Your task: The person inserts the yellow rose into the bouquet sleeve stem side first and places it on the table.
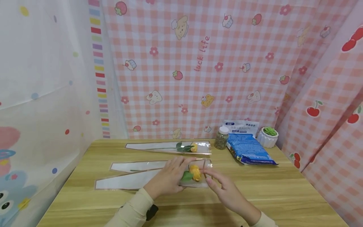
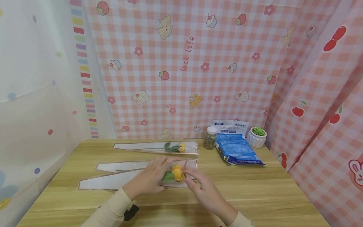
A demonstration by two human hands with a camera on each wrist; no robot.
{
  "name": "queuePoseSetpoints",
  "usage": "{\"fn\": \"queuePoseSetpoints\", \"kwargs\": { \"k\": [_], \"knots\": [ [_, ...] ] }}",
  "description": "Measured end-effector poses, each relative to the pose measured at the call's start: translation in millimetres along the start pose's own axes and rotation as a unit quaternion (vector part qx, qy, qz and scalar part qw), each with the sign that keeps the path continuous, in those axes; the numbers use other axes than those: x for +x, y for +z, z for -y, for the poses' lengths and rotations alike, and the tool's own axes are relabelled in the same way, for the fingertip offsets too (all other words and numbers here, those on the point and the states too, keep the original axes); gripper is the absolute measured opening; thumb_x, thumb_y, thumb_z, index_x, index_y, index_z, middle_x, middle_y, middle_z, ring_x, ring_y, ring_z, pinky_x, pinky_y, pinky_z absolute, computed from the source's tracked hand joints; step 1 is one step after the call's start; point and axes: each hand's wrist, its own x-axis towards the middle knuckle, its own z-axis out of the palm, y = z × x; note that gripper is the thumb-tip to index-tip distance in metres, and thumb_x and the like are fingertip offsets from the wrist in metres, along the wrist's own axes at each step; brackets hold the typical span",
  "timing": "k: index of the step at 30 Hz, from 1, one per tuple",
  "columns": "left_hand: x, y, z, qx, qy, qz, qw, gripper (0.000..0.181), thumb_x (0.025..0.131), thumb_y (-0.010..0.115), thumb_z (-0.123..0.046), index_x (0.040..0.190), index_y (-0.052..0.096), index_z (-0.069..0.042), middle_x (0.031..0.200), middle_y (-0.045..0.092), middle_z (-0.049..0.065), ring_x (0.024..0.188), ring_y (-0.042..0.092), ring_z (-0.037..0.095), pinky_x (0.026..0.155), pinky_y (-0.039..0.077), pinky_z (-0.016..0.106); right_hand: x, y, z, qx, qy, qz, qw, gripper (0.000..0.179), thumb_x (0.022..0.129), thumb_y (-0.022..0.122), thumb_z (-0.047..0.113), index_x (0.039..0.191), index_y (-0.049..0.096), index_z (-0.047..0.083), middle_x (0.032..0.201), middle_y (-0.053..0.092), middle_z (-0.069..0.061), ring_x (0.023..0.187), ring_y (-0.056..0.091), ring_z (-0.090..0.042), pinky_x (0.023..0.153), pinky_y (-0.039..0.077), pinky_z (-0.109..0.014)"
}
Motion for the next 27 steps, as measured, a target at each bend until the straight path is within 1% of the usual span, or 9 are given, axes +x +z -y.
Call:
{"fn": "queuePoseSetpoints", "kwargs": {
  "k": [5, 8, 12, 14, 17, 20, 23, 24, 27],
  "knots": [
    [-0.2, 0.7, -1.7, 0.0, 0.006, 0.0, 1.0, 0.112, 0.07, 0.093, -0.026, 0.157, 0.022, -0.025, 0.123, 0.046, 0.001, 0.108, 0.046, 0.016, 0.091, 0.045, 0.039, 0.3, 4.2, 0.0, 0.034, 0.015, 0.026, 0.999, 0.033, 0.108, 0.046, 0.016, 0.136, 0.064, 0.013, 0.143, 0.06, -0.004, 0.138, 0.046, -0.038, 0.107, 0.036, -0.064],
    [0.4, 2.3, -2.1, 0.013, 0.008, 0.002, 0.9999, 0.115, 0.069, 0.094, -0.026, 0.158, 0.021, -0.026, 0.123, 0.046, 0.0, 0.109, 0.047, 0.016, 0.094, 0.046, 0.04, -0.2, 6.9, -0.3, 0.04, 0.017, 0.037, 0.9984, 0.034, 0.108, 0.047, 0.016, 0.138, 0.062, 0.011, 0.142, 0.06, -0.007, 0.137, 0.046, -0.042, 0.106, 0.036, -0.067],
    [1.7, 4.6, -2.6, 0.03, 0.008, 0.006, 0.9995, 0.115, 0.066, 0.094, -0.027, 0.156, 0.023, -0.024, 0.123, 0.047, 0.0, 0.111, 0.048, 0.016, 0.097, 0.046, 0.04, 0.3, 10.0, -0.6, 0.049, 0.037, 0.045, 0.9971, 0.035, 0.107, 0.052, 0.02, 0.139, 0.062, 0.012, 0.143, 0.059, -0.006, 0.138, 0.044, -0.043, 0.105, 0.035, -0.069],
    [2.3, 5.1, -3.6, 0.035, 0.011, 0.006, 0.9993, 0.114, 0.065, 0.095, -0.027, 0.155, 0.024, -0.023, 0.124, 0.048, 0.001, 0.113, 0.048, 0.017, 0.097, 0.046, 0.04, 1.2, 11.0, -0.7, 0.061, 0.055, 0.047, 0.9955, 0.034, 0.106, 0.054, 0.022, 0.138, 0.063, 0.013, 0.143, 0.059, -0.006, 0.136, 0.047, -0.041, 0.103, 0.042, -0.063],
    [3.1, 5.8, -5.9, 0.041, 0.02, 0.009, 0.9989, 0.115, 0.066, 0.095, -0.028, 0.155, 0.024, -0.023, 0.125, 0.048, 0.001, 0.113, 0.048, 0.017, 0.095, 0.046, 0.039, 2.3, 12.1, -1.0, 0.072, 0.072, 0.047, 0.9937, 0.032, 0.105, 0.057, 0.025, 0.132, 0.067, 0.01, 0.14, 0.062, -0.009, 0.128, 0.054, -0.037, 0.093, 0.053, -0.046],
    [2.9, 8.2, -8.5, 0.052, 0.034, 0.014, 0.998, 0.116, 0.067, 0.095, -0.032, 0.157, 0.023, -0.022, 0.127, 0.048, 0.001, 0.116, 0.048, 0.017, 0.093, 0.046, 0.036, 2.1, 11.1, -1.7, 0.079, 0.077, 0.044, 0.993, 0.029, 0.104, 0.058, 0.024, 0.122, 0.072, 0.006, 0.131, 0.067, -0.013, 0.119, 0.061, -0.027, 0.084, 0.054, -0.029],
    [0.7, 11.7, -9.9, 0.058, 0.043, 0.023, 0.9972, 0.114, 0.071, 0.093, -0.036, 0.158, 0.022, -0.02, 0.13, 0.047, 0.001, 0.118, 0.047, 0.016, 0.091, 0.046, 0.035, 0.5, 9.0, -2.6, 0.079, 0.08, 0.035, 0.9931, 0.027, 0.104, 0.059, 0.023, 0.115, 0.075, 0.004, 0.124, 0.07, -0.013, 0.111, 0.062, -0.013, 0.083, 0.051, -0.023],
    [-0.9, 12.7, -9.5, 0.057, 0.043, 0.027, 0.9971, 0.113, 0.072, 0.092, -0.037, 0.158, 0.022, -0.02, 0.13, 0.048, 0.001, 0.119, 0.047, 0.016, 0.092, 0.046, 0.036, 0.1, 7.9, -2.9, 0.083, 0.087, 0.033, 0.9922, 0.027, 0.104, 0.059, 0.022, 0.114, 0.075, 0.003, 0.12, 0.072, -0.013, 0.105, 0.063, -0.011, 0.08, 0.051, -0.023],
    [-9.6, 14.1, -4.6, 0.032, 0.029, 0.051, 0.9977, 0.112, 0.076, 0.09, -0.035, 0.161, 0.018, -0.022, 0.135, 0.047, 0.002, 0.125, 0.047, 0.017, 0.101, 0.046, 0.043, -0.4, 4.7, -5.3, 0.098, 0.127, 0.027, 0.9867, 0.03, 0.104, 0.059, 0.025, 0.115, 0.075, 0.002, 0.113, 0.073, -0.012, 0.094, 0.062, -0.01, 0.074, 0.049, -0.024]
  ]
}}
